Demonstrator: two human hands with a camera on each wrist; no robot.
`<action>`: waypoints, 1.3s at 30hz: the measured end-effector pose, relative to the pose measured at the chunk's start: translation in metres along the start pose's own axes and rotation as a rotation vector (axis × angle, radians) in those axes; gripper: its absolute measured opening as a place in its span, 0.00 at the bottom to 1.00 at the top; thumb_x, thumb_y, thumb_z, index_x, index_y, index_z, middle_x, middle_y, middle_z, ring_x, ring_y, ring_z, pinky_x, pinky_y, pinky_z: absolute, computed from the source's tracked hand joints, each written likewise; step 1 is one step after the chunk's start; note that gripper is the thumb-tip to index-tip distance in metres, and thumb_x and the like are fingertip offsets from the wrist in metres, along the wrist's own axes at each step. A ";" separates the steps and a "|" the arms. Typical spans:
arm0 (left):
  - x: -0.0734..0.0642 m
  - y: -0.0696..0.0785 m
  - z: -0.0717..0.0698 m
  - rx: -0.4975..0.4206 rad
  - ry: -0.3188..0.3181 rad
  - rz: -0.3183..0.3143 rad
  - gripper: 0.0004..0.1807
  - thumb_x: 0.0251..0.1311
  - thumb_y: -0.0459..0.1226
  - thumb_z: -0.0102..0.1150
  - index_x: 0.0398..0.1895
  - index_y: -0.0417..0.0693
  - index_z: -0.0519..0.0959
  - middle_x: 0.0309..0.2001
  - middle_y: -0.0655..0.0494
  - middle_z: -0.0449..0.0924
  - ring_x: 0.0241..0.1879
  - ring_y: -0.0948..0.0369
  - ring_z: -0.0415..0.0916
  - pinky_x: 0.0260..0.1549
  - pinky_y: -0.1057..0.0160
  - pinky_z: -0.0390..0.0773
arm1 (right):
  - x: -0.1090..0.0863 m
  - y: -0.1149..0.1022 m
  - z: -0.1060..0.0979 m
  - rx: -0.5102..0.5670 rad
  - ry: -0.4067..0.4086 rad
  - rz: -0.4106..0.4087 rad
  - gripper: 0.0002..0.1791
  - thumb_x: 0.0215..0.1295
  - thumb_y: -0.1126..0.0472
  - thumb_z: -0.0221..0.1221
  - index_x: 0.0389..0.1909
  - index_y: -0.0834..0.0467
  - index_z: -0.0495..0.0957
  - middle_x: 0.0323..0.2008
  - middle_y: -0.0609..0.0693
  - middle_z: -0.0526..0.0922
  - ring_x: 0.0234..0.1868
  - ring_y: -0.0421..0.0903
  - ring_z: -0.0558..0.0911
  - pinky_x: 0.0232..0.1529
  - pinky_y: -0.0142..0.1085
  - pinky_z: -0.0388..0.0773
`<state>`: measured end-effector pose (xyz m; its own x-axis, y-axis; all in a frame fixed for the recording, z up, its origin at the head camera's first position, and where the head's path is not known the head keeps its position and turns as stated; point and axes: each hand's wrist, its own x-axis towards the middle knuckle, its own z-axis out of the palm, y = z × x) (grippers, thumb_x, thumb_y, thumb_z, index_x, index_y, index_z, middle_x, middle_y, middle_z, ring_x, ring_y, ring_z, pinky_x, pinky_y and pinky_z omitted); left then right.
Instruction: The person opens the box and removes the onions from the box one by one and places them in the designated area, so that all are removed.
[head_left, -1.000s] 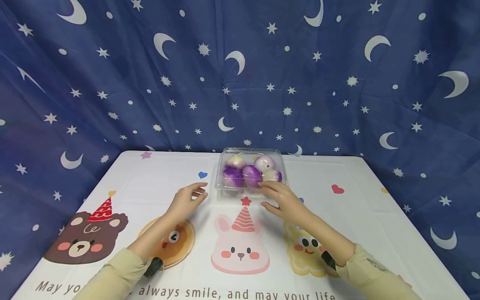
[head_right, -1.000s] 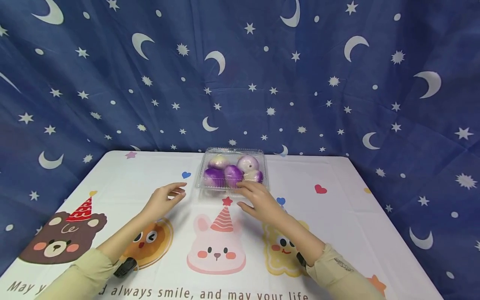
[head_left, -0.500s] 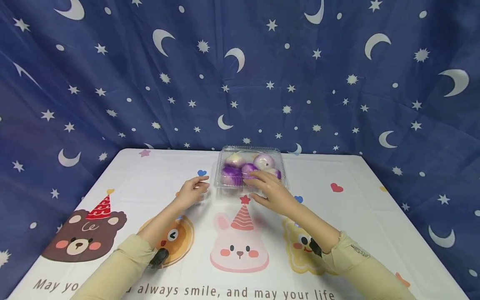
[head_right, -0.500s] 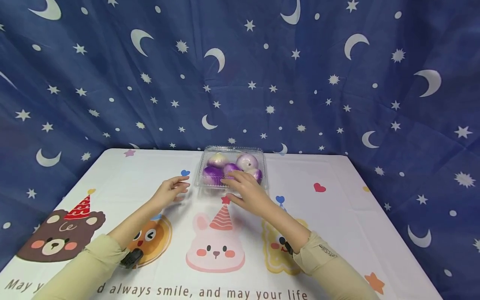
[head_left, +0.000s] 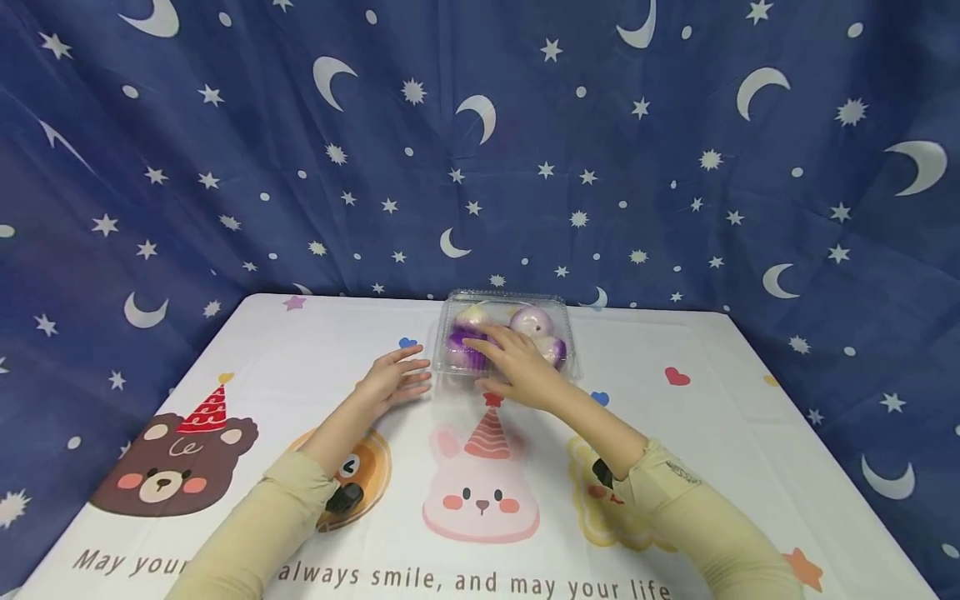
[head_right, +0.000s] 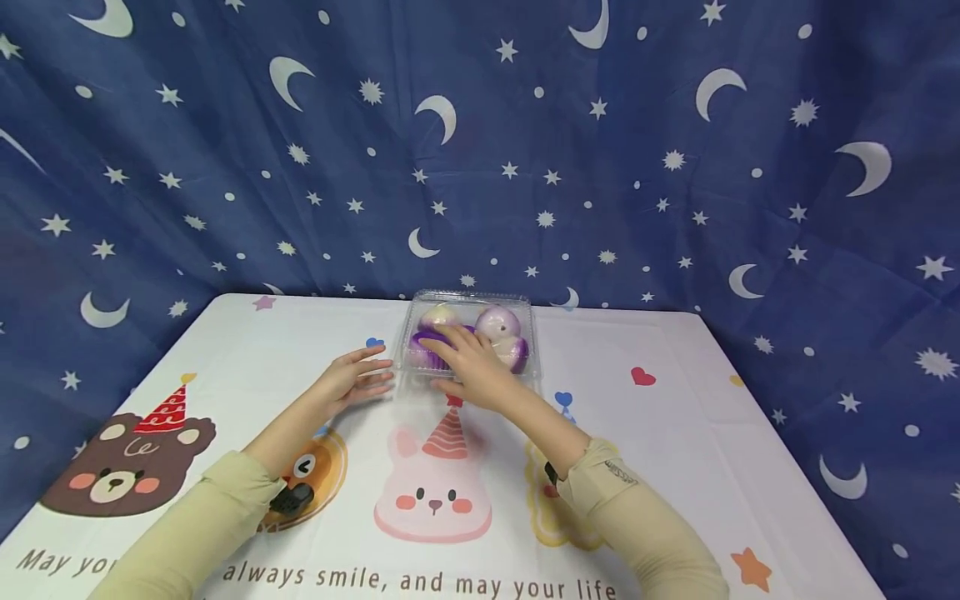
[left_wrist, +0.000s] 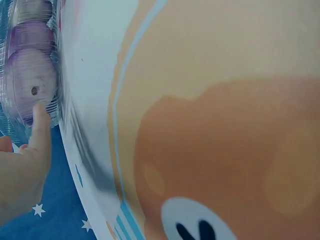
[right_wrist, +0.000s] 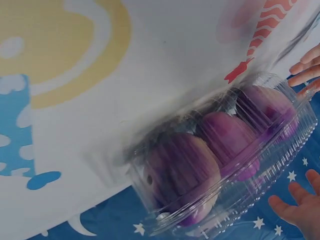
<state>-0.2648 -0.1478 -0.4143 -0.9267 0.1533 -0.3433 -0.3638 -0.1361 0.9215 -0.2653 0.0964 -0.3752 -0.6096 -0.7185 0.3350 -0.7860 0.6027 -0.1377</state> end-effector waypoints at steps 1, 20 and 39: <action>0.001 0.002 0.002 -0.003 -0.007 -0.006 0.27 0.72 0.30 0.34 0.73 0.42 0.51 0.69 0.36 0.57 0.67 0.42 0.60 0.59 0.54 0.71 | 0.002 0.001 -0.001 -0.001 0.003 0.001 0.34 0.57 0.53 0.65 0.65 0.54 0.67 0.66 0.60 0.66 0.67 0.58 0.65 0.65 0.59 0.61; 0.010 0.008 0.017 -0.149 -0.081 -0.044 0.27 0.70 0.28 0.38 0.72 0.37 0.53 0.53 0.50 0.67 0.46 0.61 0.72 0.58 0.64 0.73 | 0.045 -0.002 0.012 -0.044 -0.094 0.018 0.30 0.60 0.53 0.63 0.63 0.52 0.69 0.66 0.59 0.66 0.68 0.55 0.66 0.67 0.52 0.63; 0.008 -0.004 0.014 -0.277 -0.108 -0.085 0.30 0.68 0.25 0.40 0.73 0.37 0.49 0.55 0.46 0.74 0.43 0.61 0.80 0.55 0.68 0.75 | 0.054 -0.018 0.035 -0.221 -0.021 -0.022 0.16 0.49 0.53 0.70 0.40 0.51 0.82 0.43 0.54 0.77 0.37 0.52 0.81 0.39 0.42 0.81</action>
<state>-0.2689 -0.1326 -0.4185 -0.8819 0.2764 -0.3819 -0.4651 -0.3781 0.8004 -0.2877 0.0345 -0.3874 -0.5963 -0.7378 0.3162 -0.7588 0.6466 0.0778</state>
